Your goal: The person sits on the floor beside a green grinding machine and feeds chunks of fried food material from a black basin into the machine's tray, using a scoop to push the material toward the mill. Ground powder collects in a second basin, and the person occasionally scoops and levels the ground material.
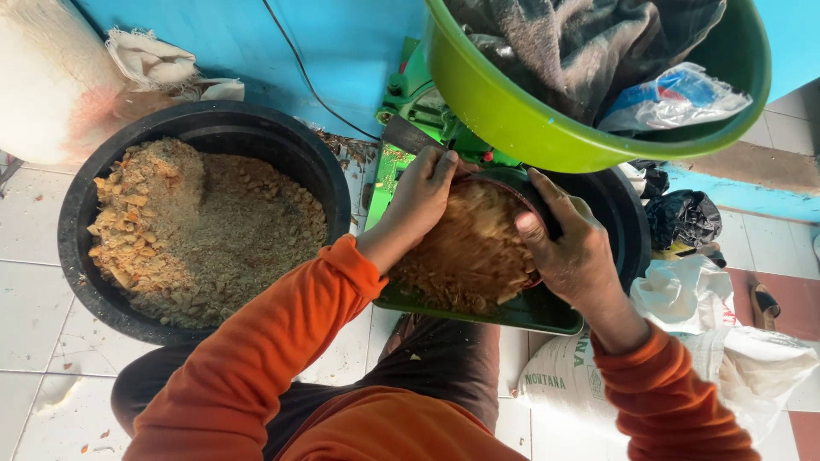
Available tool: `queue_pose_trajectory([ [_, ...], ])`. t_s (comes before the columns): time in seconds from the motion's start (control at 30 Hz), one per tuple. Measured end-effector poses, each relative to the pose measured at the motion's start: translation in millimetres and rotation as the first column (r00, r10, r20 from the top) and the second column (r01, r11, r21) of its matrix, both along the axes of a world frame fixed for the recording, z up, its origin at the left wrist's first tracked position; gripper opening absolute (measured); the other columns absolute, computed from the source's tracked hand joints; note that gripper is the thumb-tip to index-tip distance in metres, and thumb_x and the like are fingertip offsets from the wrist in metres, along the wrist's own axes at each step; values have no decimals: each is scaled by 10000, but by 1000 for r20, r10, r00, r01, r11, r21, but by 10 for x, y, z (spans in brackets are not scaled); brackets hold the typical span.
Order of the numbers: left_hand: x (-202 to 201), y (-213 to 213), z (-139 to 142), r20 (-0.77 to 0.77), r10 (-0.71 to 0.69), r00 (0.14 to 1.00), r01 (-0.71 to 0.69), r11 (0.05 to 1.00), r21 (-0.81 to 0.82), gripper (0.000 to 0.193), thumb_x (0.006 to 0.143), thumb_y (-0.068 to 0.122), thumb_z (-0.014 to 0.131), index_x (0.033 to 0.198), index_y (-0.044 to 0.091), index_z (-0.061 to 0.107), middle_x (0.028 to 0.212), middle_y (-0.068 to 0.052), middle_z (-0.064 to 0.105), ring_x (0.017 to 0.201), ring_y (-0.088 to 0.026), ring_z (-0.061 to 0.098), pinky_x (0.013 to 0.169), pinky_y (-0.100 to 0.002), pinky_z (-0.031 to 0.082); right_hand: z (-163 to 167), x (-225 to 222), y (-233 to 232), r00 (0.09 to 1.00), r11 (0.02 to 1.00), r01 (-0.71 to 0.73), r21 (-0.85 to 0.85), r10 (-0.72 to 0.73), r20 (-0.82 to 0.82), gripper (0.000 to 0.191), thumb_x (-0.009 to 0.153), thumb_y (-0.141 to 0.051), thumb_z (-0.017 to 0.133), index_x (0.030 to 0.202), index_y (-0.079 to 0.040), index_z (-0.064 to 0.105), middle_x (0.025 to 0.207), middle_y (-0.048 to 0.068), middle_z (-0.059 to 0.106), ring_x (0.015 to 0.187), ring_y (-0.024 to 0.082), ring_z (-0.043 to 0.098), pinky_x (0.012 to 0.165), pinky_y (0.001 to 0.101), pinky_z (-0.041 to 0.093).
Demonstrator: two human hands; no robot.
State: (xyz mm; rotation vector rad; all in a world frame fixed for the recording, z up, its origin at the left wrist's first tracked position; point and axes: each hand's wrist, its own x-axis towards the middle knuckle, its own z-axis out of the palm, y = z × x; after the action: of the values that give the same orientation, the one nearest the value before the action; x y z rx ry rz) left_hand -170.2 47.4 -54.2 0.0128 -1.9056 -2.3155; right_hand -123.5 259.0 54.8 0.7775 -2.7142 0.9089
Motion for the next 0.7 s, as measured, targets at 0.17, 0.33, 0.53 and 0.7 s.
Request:
queue_pose_trajectory([
  [0.17,54,-20,25,33,37,999,-33,994,-107,295,1087,285,475,1009,22,582,1024,-93,790,821,-163,657,776,-308,517,-129,301,-105,919,988,12,155,50,-390,726,906,-513,737,1488,-111,571,1339,260,553,1176,376,603,968,444,565],
  [0.33,91,-54,-9,72,48,996,-52,997,61,276,1083,299,467,1023,34,516,1079,-95,786,927,-123,698,834,-291,529,-239,509,-116,851,963,45,264,102,-515,782,774,-446,885,1456,-207,587,1342,201,488,1151,353,547,951,486,540],
  [0.53,176,-137,1,34,63,997,-70,966,247,237,1089,255,477,1026,30,518,1095,-142,755,961,-176,721,894,-342,579,-302,573,8,851,986,-33,166,115,-512,849,765,-361,950,1498,-253,535,1402,237,430,1228,392,523,954,456,542],
  [0.7,327,-228,72,9,120,993,-119,974,195,243,1098,269,455,1030,41,503,1117,-141,751,970,-163,730,855,-338,586,-359,538,98,841,990,-100,102,139,-523,841,773,-343,945,1495,-234,529,1429,247,388,1319,415,491,1043,471,517],
])
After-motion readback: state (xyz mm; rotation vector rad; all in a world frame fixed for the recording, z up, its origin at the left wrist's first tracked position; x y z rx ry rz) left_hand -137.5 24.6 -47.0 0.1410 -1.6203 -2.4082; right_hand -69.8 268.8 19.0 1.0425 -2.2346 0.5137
